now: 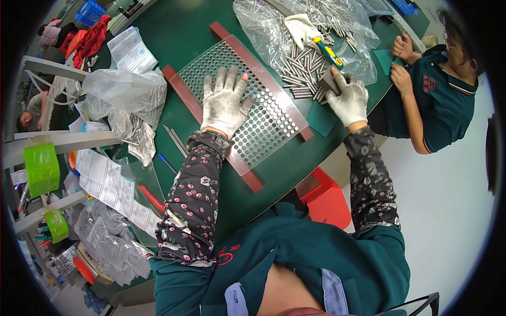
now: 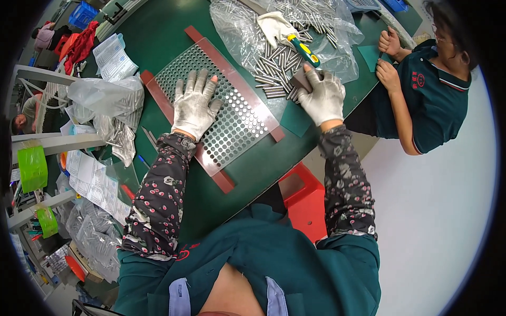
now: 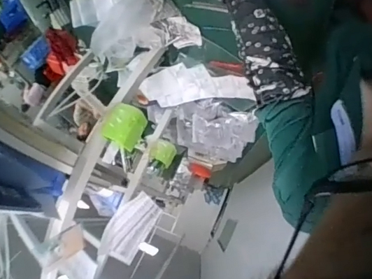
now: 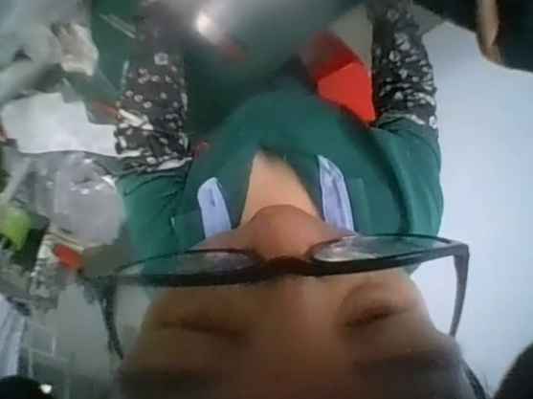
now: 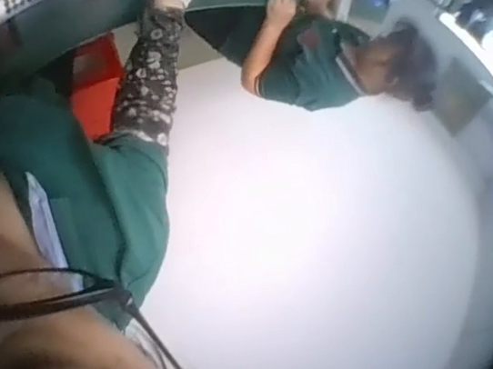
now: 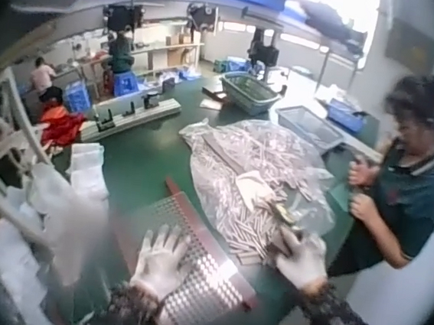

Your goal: Assembling and inspecting small metal pins using a template plate on a workbench.

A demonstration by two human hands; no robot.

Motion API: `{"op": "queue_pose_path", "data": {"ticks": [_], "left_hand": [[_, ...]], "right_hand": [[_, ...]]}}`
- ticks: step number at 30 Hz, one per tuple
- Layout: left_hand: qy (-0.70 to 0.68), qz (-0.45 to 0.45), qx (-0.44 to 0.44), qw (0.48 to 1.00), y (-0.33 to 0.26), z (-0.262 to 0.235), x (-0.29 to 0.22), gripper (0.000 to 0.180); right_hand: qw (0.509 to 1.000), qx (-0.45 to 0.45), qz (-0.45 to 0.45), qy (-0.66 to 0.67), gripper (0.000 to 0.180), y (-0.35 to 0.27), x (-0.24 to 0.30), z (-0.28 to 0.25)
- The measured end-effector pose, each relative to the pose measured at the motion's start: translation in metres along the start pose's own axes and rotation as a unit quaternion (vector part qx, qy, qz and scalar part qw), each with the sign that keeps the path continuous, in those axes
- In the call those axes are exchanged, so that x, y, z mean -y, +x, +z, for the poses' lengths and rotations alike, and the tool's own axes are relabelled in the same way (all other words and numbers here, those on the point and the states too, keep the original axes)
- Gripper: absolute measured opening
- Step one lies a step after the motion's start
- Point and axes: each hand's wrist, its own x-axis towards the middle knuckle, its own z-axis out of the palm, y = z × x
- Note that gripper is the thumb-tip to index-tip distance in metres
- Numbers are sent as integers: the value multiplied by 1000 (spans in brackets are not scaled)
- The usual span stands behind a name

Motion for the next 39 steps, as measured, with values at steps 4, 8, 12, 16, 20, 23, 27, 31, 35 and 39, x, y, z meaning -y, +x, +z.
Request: {"op": "queue_pose_path", "data": {"ticks": [4,8,12,16,20,23,27,31,35,39], "left_hand": [[-12,1,0,1000,1,0,-3,53],[-12,2,-11,1000,1,-1,-2,52],[-15,-3,12,1000,1,-1,-3,53],[-7,-1,11,1000,-2,-3,2,53],[-21,2,8,1000,4,1,-4,52],[-21,0,4,1000,-2,-2,0,52],[-31,-2,2,1000,1,-3,-1,51],[-32,4,-11,999,0,-1,1,50],[-36,7,-12,999,1,-2,0,50],[-39,10,-20,999,1,-2,2,47]], "right_hand": [[976,-17,-122,180,43,-42,79,-22],[980,-14,-136,143,44,-47,74,-11],[992,-41,-78,90,43,-43,76,-20],[981,-38,-145,126,44,-48,85,-3],[994,-20,-99,45,46,-38,84,-14],[986,1,-146,76,43,-38,92,3],[994,-26,-56,91,42,-21,77,2],[988,25,-132,82,44,-29,107,2],[992,4,-111,67,43,-18,102,-5],[997,47,-22,52,43,-4,98,3]]}}
